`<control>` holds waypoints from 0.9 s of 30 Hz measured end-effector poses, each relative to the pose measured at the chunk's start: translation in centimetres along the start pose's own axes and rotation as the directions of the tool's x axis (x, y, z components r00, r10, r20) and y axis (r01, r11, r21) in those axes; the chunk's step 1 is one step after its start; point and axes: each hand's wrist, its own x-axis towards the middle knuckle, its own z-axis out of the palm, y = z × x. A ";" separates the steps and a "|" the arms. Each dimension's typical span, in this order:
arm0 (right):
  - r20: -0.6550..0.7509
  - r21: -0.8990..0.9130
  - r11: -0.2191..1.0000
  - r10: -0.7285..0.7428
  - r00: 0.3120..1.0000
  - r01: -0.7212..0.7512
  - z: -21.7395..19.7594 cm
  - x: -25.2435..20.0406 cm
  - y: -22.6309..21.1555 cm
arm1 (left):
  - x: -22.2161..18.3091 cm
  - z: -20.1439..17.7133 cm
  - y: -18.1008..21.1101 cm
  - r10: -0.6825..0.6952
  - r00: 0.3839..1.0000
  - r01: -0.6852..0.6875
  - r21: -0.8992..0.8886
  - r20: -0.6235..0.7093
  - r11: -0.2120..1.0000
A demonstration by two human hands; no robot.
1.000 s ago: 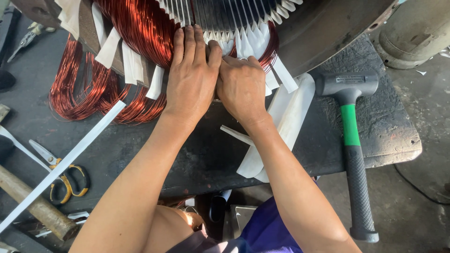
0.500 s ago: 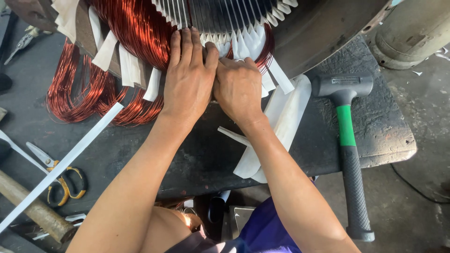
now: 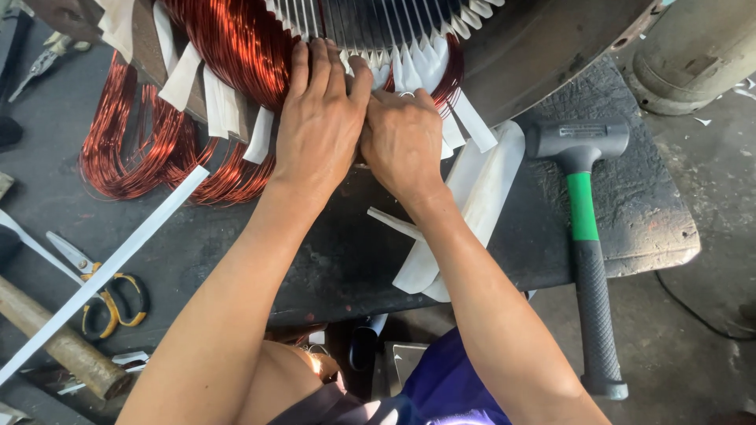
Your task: Inserting and seating insulation strips into the slots of an electric motor stator
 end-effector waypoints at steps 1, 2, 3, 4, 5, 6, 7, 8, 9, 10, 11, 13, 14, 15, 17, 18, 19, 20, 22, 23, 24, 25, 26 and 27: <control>0.000 -0.003 1.000 -0.001 1.000 0.001 -0.3 -0.5 -0.1 | 0.0 -0.1 0.1 -0.001 1.000 0.001 -0.002 -0.002 1.000; 0.004 -0.017 1.000 0.006 1.000 -0.006 -0.4 -0.8 -0.4 | -0.1 -0.2 -0.1 0.007 1.000 -0.007 -0.005 0.009 1.000; 0.008 -0.031 0.999 0.014 1.000 -0.013 -0.6 -1.1 -0.7 | -0.1 -0.3 -0.3 0.014 1.000 -0.014 -0.009 0.021 1.000; 0.008 -0.032 0.999 0.015 1.000 -0.015 -0.7 -1.2 -0.7 | 0.0 -0.4 -0.2 0.015 1.000 -0.015 -0.010 0.021 1.000; -0.009 -0.009 1.000 0.018 1.000 -0.019 -0.8 -1.2 -0.7 | 0.1 -0.5 -0.2 0.013 1.000 -0.013 -0.007 0.013 1.000; -0.029 0.016 1.000 0.023 0.999 -0.022 -0.8 -1.1 -0.9 | 0.1 -0.5 -0.4 0.012 1.000 -0.012 -0.001 0.004 1.000; -0.031 0.017 1.000 0.024 0.999 -0.024 -0.7 -1.0 -0.8 | 0.2 -0.6 -0.3 0.014 1.000 -0.014 0.001 0.003 1.000; -0.041 0.014 1.000 0.021 0.999 -0.021 -0.5 -0.8 -0.8 | 0.3 -0.8 -0.3 0.006 1.000 -0.006 -0.019 0.016 1.000; -0.052 0.010 1.000 0.018 0.998 -0.018 -0.4 -0.6 -0.8 | 0.4 -0.9 -0.4 -0.002 1.000 0.003 -0.038 0.028 0.999; -0.048 0.010 1.000 0.016 0.999 -0.015 0.0 -0.3 -0.5 | 0.4 -0.7 -0.4 -0.005 1.000 0.006 -0.040 0.030 0.999; -0.029 -0.027 1.000 0.006 1.000 -0.007 0.4 0.0 -0.1 | 0.4 -0.6 -0.3 -0.004 1.000 0.005 -0.033 0.021 0.999; -0.005 -0.068 0.998 0.002 1.000 -0.003 0.3 -0.3 -0.2 | 0.2 -0.5 -0.2 0.002 1.000 -0.001 -0.032 0.014 0.999; -0.004 -0.061 0.998 0.001 1.000 -0.001 0.0 -0.4 -0.5 | 0.2 -0.5 -0.3 0.006 1.000 -0.006 -0.040 0.011 0.999; -0.003 -0.054 0.999 -0.001 1.000 0.001 -0.4 -0.5 -0.9 | 0.2 -0.6 -0.5 0.011 1.000 -0.011 -0.048 0.008 0.999; -0.020 -0.028 1.000 0.013 1.000 -0.014 -0.9 -0.9 -1.0 | 0.3 -0.5 -0.3 0.009 1.000 -0.008 -0.046 0.011 0.999; -0.042 0.006 1.000 0.028 0.999 -0.028 -0.9 -0.9 -1.3 | 0.4 -0.4 -0.5 0.006 1.000 -0.006 -0.036 0.017 0.999; -0.045 0.006 1.000 0.029 0.999 -0.029 -0.6 -0.7 -1.1 | 0.4 -0.4 -0.6 0.009 1.000 -0.008 -0.034 0.015 0.999; -0.021 0.008 1.000 0.030 0.999 -0.030 -0.4 -0.6 -0.9 | 0.4 -0.4 -0.6 0.006 1.000 -0.006 -0.041 -0.001 0.999; 0.010 0.011 0.999 0.034 0.999 -0.034 0.0 -0.4 -0.5 | 0.2 -0.3 -0.4 0.005 1.000 -0.006 -0.053 -0.010 0.999; -0.005 -0.012 1.000 0.018 1.000 -0.018 0.2 -0.2 -0.4 | 0.2 -0.3 -0.3 0.000 1.000 -0.001 -0.057 -0.007 0.998; -0.025 -0.036 0.999 -0.001 1.000 0.000 0.3 0.2 -0.2 | 0.3 -0.2 -0.3 -0.006 1.000 0.005 -0.058 -0.008 0.998; -0.022 -0.036 0.999 0.000 1.000 -0.001 0.0 -0.5 -0.6 | 0.0 -0.4 -0.2 -0.006 1.000 0.006 -0.060 -0.005 0.998; -0.020 -0.016 1.000 0.015 1.000 -0.015 -0.4 -0.7 -0.9 | 0.0 -0.5 -0.2 -0.008 1.000 0.008 -0.061 0.003 0.998; -0.018 0.004 1.000 0.030 0.999 -0.030 -0.7 -0.9 -1.1 | 0.1 -0.7 -0.3 -0.009 1.000 0.010 -0.062 0.012 0.998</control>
